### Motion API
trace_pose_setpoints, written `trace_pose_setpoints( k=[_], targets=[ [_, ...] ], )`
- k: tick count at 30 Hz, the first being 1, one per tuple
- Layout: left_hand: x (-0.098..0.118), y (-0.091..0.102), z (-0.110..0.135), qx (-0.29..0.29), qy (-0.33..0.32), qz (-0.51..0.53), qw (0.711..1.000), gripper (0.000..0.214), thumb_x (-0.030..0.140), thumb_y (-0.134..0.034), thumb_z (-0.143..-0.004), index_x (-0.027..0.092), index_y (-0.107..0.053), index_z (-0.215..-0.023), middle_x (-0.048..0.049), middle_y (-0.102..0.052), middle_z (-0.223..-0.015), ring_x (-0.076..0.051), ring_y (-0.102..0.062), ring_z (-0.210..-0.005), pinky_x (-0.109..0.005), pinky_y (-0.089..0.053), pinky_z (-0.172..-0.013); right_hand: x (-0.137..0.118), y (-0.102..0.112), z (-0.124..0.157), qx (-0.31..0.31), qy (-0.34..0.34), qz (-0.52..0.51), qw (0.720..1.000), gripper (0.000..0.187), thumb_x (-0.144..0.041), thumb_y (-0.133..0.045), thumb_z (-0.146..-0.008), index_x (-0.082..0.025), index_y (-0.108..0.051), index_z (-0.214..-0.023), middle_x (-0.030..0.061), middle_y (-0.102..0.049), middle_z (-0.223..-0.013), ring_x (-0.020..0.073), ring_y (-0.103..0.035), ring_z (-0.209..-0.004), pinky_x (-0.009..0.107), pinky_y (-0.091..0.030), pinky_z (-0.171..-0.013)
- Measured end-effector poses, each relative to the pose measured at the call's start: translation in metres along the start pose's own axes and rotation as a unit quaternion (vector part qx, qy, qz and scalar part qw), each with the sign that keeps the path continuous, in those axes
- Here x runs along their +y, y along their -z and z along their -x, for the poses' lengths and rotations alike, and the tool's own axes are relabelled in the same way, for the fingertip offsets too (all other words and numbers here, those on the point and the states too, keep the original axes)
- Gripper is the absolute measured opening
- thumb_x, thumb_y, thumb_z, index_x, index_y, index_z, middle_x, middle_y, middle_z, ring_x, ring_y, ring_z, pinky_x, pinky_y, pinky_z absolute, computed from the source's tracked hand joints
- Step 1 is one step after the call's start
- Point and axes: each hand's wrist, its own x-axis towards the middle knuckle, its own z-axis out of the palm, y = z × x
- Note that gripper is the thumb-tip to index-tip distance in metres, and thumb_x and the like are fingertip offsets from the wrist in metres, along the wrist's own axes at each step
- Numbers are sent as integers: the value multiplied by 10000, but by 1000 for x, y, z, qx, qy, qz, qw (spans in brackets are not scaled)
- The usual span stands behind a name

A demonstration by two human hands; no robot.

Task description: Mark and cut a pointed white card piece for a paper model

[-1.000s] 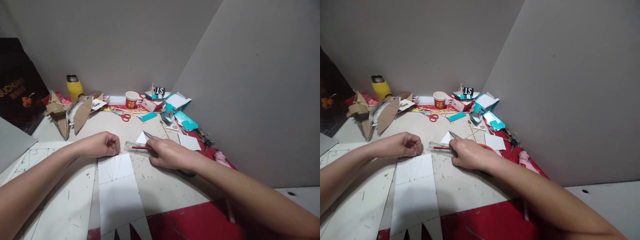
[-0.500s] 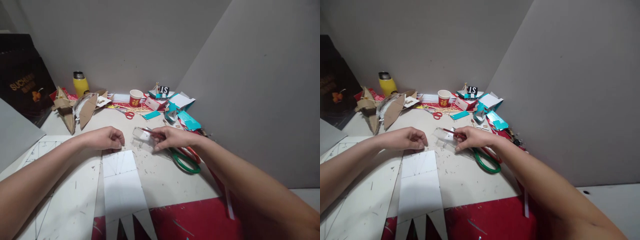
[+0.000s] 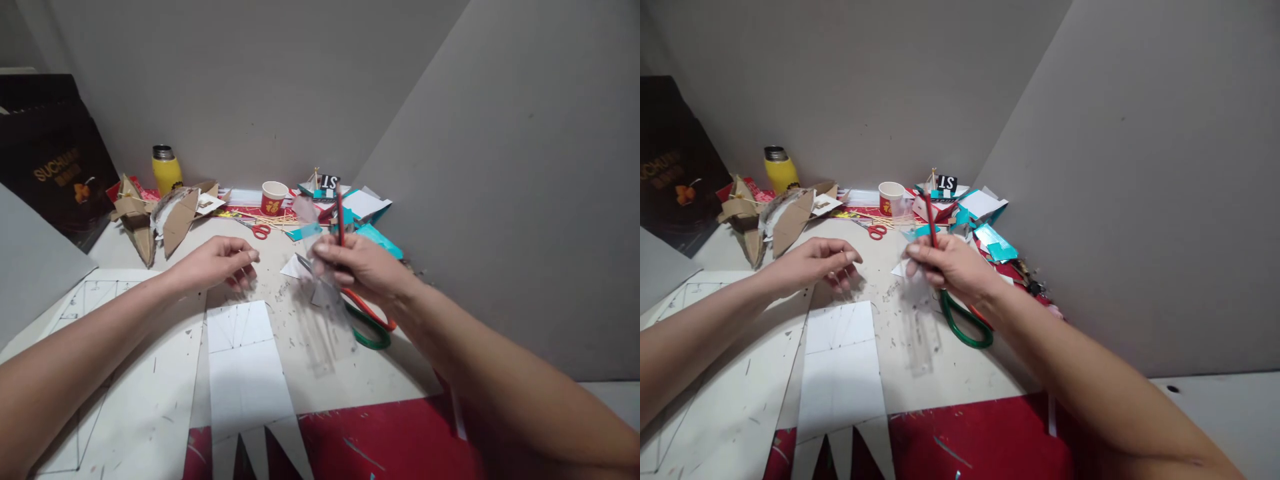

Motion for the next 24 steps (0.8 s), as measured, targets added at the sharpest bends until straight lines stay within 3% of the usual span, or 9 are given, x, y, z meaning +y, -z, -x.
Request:
trace_pose_setpoints(
  k=[3,5,8,11,16,18,21,24],
  targets=[
    [10,-15,7,3,-12,47,999,375,537,-555,-887,174,-615,-961,-45,-707,-808,-144,-666,-605,-276,-544,-564,18,-26,17,-9,-56,-21,998,379,-453,-831,-675,-167,-584,-706,8,-686,-610,32,-411,-352,180,-173,-345],
    [15,-25,12,-9,-12,78,997,317,476,-626,-859,164,-637,-914,-24,-692,-749,-130,-650,-578,-250,-532,-545,25,-41,24,-41,-79,-50,995,404,-485,-826,-670,-175,-570,-707,3,-679,-597,53,-481,-366,177,-180,-344],
    [20,-35,19,0,-19,95,995,180,335,-666,-832,156,-649,-827,26,-635,-658,-82,-588,-544,-198,-509,-549,26,-53,30,-100,-73,-54,991,370,-503,-760,-746,-167,-606,-762,-11,-645,-538,57,-472,-364,179,-160,-345],
    [27,-34,23,17,-18,101,995,165,299,-614,-862,159,-617,-775,9,-664,-708,-89,-612,-595,-198,-519,-571,21,-52,34,-101,-40,-30,994,338,-485,-717,-798,-158,-633,-808,18,-691,-635,63,-515,-400,186,-171,-352],
    [43,-20,25,38,-7,72,997,151,266,-595,-869,168,-581,-755,1,-648,-638,-106,-573,-517,-203,-477,-465,19,-33,39,1,7,-16,1000,336,-482,-704,-811,-152,-672,-862,64,-745,-851,50,-547,-427,186,-231,-368],
    [47,-15,26,42,4,32,999,89,228,-585,-863,152,-630,-868,25,-595,-561,-86,-485,-443,-184,-406,-419,20,-28,40,19,10,-18,1000,339,-483,-713,-799,-149,-669,-839,61,-743,-831,47,-531,-418,185,-231,-364],
    [44,-12,32,43,45,-28,998,296,215,-559,-868,117,-620,-1141,31,-594,-531,-82,-409,-395,-194,-315,-398,26,-25,39,28,0,-32,999,335,-472,-734,-775,-147,-664,-818,52,-735,-800,47,-519,-414,183,-238,-361],
    [33,-16,44,47,79,-78,993,417,289,-580,-859,122,-609,-1241,35,-597,-561,-94,-410,-398,-221,-305,-408,36,-27,36,29,-14,-62,998,319,-449,-749,-754,-147,-657,-802,30,-713,-727,47,-506,-399,183,-256,-367]
  ],
)
